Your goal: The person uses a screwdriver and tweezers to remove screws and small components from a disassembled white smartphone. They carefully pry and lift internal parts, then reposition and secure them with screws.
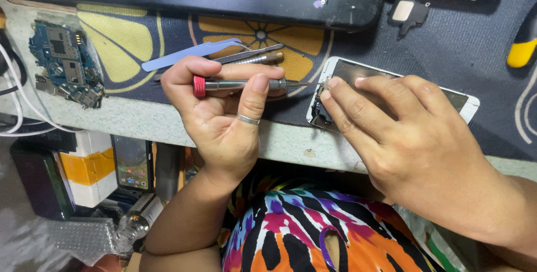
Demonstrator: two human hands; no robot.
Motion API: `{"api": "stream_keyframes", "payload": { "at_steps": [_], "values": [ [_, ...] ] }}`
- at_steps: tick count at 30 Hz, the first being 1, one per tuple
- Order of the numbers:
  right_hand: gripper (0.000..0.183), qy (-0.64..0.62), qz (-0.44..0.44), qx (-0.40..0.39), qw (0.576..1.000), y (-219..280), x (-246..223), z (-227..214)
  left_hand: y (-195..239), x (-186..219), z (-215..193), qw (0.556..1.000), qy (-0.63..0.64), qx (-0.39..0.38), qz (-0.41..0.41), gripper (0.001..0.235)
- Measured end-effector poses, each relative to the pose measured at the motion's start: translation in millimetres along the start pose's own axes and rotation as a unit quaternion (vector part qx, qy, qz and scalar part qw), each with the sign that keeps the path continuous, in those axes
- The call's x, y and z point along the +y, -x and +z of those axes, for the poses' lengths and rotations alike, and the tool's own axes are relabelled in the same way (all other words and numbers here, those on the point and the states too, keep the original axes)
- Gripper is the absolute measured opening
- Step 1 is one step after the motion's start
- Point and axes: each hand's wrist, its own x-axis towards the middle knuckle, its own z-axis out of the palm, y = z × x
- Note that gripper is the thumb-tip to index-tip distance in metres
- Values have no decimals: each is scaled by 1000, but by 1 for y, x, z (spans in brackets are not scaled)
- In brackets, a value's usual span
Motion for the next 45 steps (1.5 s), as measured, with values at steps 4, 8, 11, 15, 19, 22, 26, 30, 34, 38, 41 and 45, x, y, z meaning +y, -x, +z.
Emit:
{"api": "stream_keyframes", "payload": {
  "at_steps": [4,8,11,15,19,22,26,30,34,38,41,45],
  "values": [
    [62,7,-6,-2,1000,0,1,0,0,0,0,1000,-9,-1,7,37],
    [61,7,-4,-5,1000,0,1,0,0,0,0,1000,-6,-2,3,37],
    [60,7,-4,-3,1000,0,1,0,1,1,0,1000,-1,1,1,38],
    [60,7,-4,0,1000,0,0,0,1,1,0,1000,-8,-2,6,38],
    [58,3,-1,1,1000,-1,0,0,1,2,0,1000,-13,-1,5,38],
    [58,2,-1,1,1000,-1,0,0,0,5,2,1000,-22,0,4,38],
    [59,4,-2,-1,1000,-1,0,0,0,7,3,999,-43,5,1,38],
    [60,8,-3,-3,1000,0,0,0,1,6,4,999,-38,0,9,39],
    [60,9,-2,-2,1000,1,0,1,3,4,4,999,-35,-2,15,39],
    [60,14,-3,-6,1000,1,0,1,3,4,4,999,-44,-2,16,39],
    [59,13,-3,-3,1000,0,0,1,3,4,4,998,-54,2,19,39],
    [58,8,-3,2,1000,0,0,0,1,6,6,998,-61,-5,29,40]
  ]
}}
